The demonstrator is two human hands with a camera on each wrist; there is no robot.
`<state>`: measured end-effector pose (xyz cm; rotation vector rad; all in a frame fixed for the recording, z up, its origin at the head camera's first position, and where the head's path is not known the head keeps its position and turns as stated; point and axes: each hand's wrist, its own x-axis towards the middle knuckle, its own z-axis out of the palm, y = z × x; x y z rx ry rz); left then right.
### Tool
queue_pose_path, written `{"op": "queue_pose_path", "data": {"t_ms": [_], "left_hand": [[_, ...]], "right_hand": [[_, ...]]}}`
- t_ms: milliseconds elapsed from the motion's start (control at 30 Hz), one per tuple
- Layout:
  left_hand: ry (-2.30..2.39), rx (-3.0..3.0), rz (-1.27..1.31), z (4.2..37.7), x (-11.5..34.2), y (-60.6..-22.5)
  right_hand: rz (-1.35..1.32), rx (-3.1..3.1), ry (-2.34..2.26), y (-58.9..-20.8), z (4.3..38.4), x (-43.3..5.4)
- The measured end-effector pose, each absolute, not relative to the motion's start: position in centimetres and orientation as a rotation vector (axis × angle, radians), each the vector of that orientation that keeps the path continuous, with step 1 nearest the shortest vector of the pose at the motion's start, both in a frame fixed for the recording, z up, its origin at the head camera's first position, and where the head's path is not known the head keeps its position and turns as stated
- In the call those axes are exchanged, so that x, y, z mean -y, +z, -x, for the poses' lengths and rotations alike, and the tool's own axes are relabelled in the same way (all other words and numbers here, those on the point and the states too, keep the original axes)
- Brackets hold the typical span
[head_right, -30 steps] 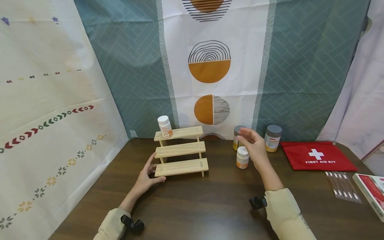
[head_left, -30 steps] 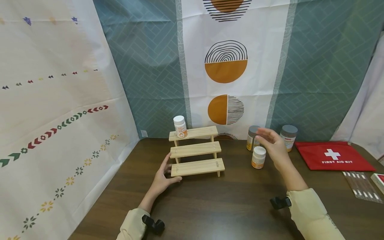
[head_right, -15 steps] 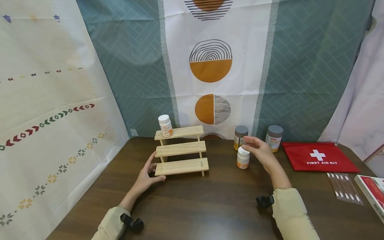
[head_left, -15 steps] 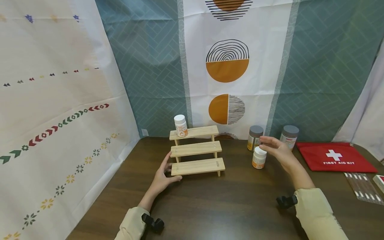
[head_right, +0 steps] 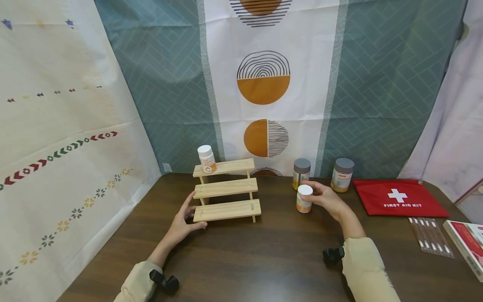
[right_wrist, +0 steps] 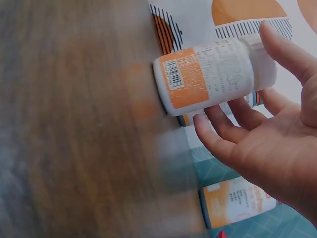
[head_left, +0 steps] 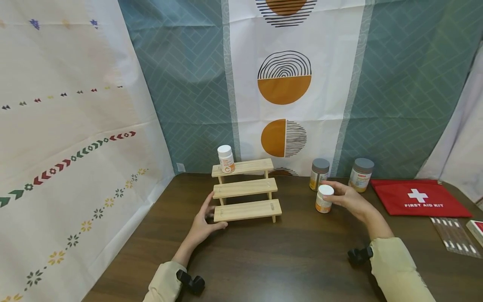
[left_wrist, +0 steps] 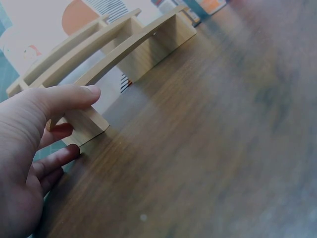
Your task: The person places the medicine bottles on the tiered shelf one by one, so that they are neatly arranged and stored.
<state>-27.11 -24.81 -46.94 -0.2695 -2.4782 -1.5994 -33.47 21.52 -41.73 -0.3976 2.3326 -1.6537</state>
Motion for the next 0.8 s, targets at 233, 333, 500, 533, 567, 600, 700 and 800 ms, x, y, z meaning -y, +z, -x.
{"op": "queue_pose_path", "data": {"t_ms": [233,333,500,533,567,600,700,800], "left_hand": [[-1.595,2.478,0.266,27.12,24.92,-46.99],[-1.588,2.481,0.276,27.13,24.94,-47.05],[-1.586,2.48,0.279,27.23,25.03,-47.26],[-1.591,2.477,0.286,27.25,25.03,-47.26],[-1.595,2.476,0.286,27.27,25.03,-47.25],[-1.599,2.475,0.288,27.29,25.03,-47.23],[-1.609,2.475,0.288,27.29,24.96,-47.13],[-1.611,2.481,0.278,27.21,24.9,-47.06]], "right_hand": [[0.425,-2.382,-1.589,-42.2,33.63,-21.26],[0.429,-2.396,-1.579,-42.42,33.63,-21.34],[0.44,-2.394,-1.564,-42.51,33.54,-21.45],[0.44,-2.389,-1.565,-42.51,33.54,-21.45],[0.437,-2.393,-1.557,-42.47,33.51,-21.43],[0.427,-2.392,-1.56,-42.48,33.52,-21.43],[0.436,-2.394,-1.553,-42.53,33.56,-21.48],[0.426,-2.394,-1.559,-42.6,33.58,-21.45]]}}
